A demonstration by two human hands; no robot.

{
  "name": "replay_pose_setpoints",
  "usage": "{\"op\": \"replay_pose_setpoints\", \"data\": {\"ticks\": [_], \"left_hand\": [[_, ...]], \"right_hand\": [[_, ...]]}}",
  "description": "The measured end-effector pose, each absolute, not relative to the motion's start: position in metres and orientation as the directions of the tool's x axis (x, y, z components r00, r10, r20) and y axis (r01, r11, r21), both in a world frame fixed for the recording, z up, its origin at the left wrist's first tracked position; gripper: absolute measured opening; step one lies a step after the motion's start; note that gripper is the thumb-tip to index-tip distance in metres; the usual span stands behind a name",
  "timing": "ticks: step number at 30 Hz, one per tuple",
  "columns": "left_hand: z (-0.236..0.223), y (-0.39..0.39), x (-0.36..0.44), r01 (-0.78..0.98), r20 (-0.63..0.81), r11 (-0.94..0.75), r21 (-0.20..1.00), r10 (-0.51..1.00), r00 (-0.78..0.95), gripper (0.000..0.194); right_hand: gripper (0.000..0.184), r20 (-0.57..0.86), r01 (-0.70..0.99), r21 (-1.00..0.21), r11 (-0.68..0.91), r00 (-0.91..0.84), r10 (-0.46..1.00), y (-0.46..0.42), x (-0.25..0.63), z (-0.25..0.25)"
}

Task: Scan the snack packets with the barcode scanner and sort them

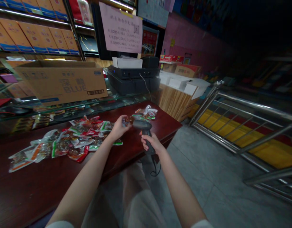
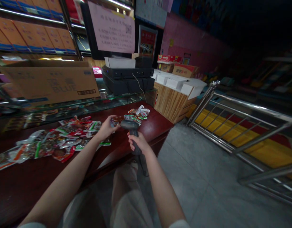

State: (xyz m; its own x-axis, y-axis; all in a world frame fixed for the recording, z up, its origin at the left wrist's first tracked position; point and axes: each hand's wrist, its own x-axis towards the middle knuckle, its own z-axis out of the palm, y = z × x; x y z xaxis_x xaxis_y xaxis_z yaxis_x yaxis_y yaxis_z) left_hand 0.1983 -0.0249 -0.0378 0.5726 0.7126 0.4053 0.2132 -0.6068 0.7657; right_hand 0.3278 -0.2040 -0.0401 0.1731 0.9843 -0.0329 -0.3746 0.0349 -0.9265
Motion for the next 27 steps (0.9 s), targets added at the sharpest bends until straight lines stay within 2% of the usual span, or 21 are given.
{"op": "replay_pose_setpoints", "data": {"ticks": [4, 7, 10, 12, 14, 16, 18, 20, 23, 27], "left_hand": [[-0.018, -0.034, 0.179, 0.471, 0.349, -0.668, 0.577, 0.722, 0.597, 0.055], [-0.01, -0.045, 0.15, 0.657, 0.313, -0.661, 0.363, 0.751, 0.582, 0.054], [-0.011, -0.056, 0.114, 0.805, 0.365, -0.583, 0.108, 0.777, 0.513, 0.055], [-0.014, -0.061, 0.094, 0.85, 0.412, -0.526, 0.011, 0.777, 0.475, 0.055], [-0.016, -0.064, 0.085, 0.853, 0.454, -0.521, -0.023, 0.755, 0.473, 0.059], [-0.018, -0.065, 0.09, 0.783, 0.455, -0.62, -0.043, 0.686, 0.568, 0.063], [-0.021, -0.066, 0.103, 0.648, 0.394, -0.758, -0.073, 0.575, 0.717, 0.06], [-0.026, -0.068, 0.116, 0.567, 0.299, -0.819, -0.093, 0.52, 0.8, 0.055], [-0.034, -0.071, 0.127, 0.627, 0.212, -0.768, -0.131, 0.596, 0.774, 0.05], [-0.029, -0.073, 0.133, 0.735, 0.181, -0.65, -0.192, 0.713, 0.678, 0.048]], "right_hand": [[0.038, 0.009, -0.393, -0.915, 0.095, 0.214, 0.977, -0.204, 0.339, -0.042], [0.04, 0.036, -0.382, -0.913, 0.14, 0.266, 0.963, -0.204, 0.356, -0.042], [0.038, 0.037, -0.374, -0.913, 0.162, 0.32, 0.947, -0.204, 0.374, -0.042], [0.038, 0.034, -0.383, -0.906, 0.181, 0.361, 0.932, -0.202, 0.384, -0.043], [0.039, 0.029, -0.405, -0.891, 0.205, 0.4, 0.916, -0.2, 0.391, -0.046], [0.038, 0.024, -0.433, -0.872, 0.229, 0.429, 0.903, -0.197, 0.396, -0.049], [0.037, 0.023, -0.458, -0.853, 0.251, 0.448, 0.894, -0.195, 0.398, -0.051], [0.035, 0.022, -0.478, -0.837, 0.267, 0.458, 0.889, -0.194, 0.399, -0.053], [0.034, 0.016, -0.497, -0.824, 0.273, 0.462, 0.887, -0.195, 0.401, -0.055], [0.032, 0.003, -0.505, -0.828, 0.244, 0.431, 0.902, -0.194, 0.404, -0.058]]}}
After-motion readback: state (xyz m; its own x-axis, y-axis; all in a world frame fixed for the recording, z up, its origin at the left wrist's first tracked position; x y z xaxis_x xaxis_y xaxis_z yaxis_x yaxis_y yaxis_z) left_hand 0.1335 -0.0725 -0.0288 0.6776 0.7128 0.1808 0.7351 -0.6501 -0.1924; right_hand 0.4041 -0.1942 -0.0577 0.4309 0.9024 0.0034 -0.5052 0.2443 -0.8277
